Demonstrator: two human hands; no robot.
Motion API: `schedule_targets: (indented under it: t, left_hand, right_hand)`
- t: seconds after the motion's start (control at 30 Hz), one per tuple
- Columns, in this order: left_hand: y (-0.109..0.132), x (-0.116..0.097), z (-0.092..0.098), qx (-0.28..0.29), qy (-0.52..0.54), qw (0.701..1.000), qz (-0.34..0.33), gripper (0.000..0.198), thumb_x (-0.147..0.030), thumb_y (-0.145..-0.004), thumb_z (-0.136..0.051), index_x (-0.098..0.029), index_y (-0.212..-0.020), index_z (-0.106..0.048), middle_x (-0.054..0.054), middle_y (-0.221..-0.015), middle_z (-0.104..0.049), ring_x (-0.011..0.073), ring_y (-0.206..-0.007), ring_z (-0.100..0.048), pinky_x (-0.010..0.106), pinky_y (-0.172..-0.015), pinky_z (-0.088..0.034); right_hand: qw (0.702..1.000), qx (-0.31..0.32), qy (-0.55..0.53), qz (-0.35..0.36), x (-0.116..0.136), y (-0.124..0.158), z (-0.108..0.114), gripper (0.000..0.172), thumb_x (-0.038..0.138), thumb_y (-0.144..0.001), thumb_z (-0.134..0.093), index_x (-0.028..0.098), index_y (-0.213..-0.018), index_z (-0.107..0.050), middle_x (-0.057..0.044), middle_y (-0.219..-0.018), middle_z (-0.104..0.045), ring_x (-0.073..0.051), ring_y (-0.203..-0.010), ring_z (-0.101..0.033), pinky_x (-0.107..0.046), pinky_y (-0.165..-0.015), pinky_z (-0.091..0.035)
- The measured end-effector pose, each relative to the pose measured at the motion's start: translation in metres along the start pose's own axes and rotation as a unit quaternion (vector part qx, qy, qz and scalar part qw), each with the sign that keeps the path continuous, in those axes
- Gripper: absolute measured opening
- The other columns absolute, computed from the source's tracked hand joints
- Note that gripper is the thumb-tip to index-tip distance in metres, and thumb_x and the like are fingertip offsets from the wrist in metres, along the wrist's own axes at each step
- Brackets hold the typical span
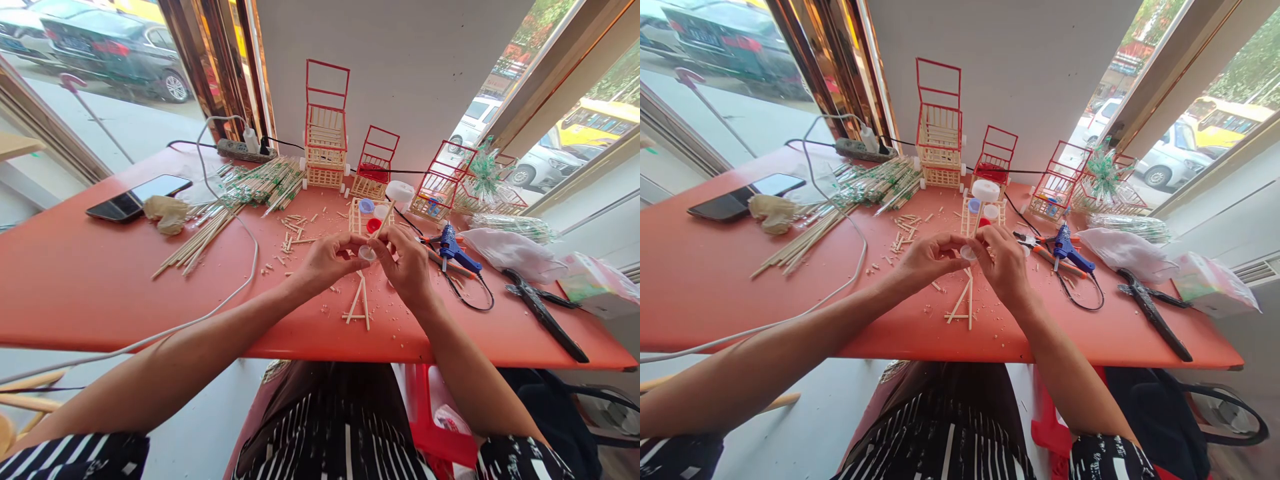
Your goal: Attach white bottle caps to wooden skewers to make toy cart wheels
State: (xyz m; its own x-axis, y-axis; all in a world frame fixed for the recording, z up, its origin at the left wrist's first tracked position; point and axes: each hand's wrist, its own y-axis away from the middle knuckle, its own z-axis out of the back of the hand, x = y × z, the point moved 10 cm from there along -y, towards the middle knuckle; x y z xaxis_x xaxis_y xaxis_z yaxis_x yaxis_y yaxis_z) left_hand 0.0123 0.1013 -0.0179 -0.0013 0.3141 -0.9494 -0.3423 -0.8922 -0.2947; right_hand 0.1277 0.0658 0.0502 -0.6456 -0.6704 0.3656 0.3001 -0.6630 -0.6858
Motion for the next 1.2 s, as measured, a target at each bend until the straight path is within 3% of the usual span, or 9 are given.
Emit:
schedule_targets:
  t: [1.2]
  left_hand:
    - [0.0005, -0.0005, -0.001, 0.004, 0.024, 1.0, 0.004, 0.035, -0.034, -0.075, -0.079, -0.015, -0.104, -0.075, 0.005, -0.098, -0.076, 0.0114, -0.072, -0.061, 0.023, -0.067, -0.048]
  right_hand:
    - [1.0, -0.011, 0.004, 0.024, 0.0034, 0.0009, 0.0019, 0.028, 0.037, -0.103, -0.059, 0.023, -0.079, -0.052, 0.001, -0.075, -0.056, -0.016, -0.072, -0.05, -0.031, -0.068, -0.038]
